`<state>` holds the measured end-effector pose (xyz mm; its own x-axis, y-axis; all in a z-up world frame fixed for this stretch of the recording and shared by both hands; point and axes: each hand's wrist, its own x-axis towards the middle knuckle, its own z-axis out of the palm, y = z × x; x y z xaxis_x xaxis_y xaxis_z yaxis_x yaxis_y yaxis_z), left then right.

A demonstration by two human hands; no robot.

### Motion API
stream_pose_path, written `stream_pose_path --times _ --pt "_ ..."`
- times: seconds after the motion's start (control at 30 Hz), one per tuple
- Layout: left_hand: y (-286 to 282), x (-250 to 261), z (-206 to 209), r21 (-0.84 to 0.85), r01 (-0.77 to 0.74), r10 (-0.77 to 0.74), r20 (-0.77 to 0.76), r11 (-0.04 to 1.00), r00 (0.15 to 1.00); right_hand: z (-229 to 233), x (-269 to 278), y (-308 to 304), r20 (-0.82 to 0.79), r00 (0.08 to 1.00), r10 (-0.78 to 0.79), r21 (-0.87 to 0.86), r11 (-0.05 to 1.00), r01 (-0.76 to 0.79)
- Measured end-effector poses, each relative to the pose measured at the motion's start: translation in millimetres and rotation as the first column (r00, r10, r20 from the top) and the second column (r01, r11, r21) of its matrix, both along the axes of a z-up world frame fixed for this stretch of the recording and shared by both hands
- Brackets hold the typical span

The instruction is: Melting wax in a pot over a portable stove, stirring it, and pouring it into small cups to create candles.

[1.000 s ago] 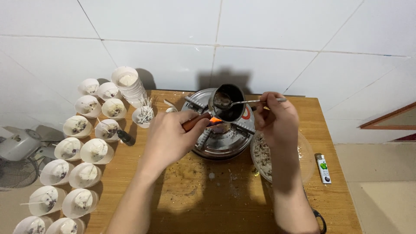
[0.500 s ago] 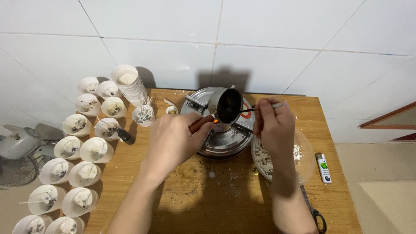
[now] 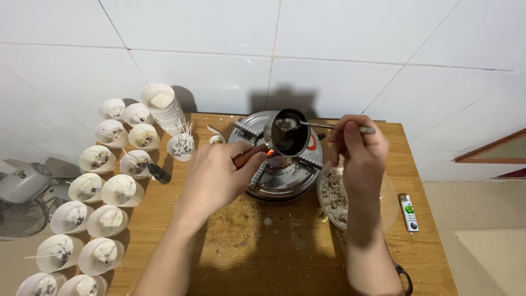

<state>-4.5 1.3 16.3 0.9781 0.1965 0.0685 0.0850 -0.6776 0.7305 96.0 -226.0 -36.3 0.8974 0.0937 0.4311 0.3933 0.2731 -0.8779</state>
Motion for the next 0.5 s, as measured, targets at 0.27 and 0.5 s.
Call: stream_pose_path --times 0.27,0.5 --pt "1 1 1 0.007 -0.003 0.004 -0.039 1.0 0.999 12 -17 4 0.423 0.904 -0.067 -0.213 0.962 0.171" --pt "-1 -8 3 -0.161 0.006 -0.012 -0.035 0.987 0.999 11 -14 6 0.572 0.82 0.02 -0.288 0.941 0.178"
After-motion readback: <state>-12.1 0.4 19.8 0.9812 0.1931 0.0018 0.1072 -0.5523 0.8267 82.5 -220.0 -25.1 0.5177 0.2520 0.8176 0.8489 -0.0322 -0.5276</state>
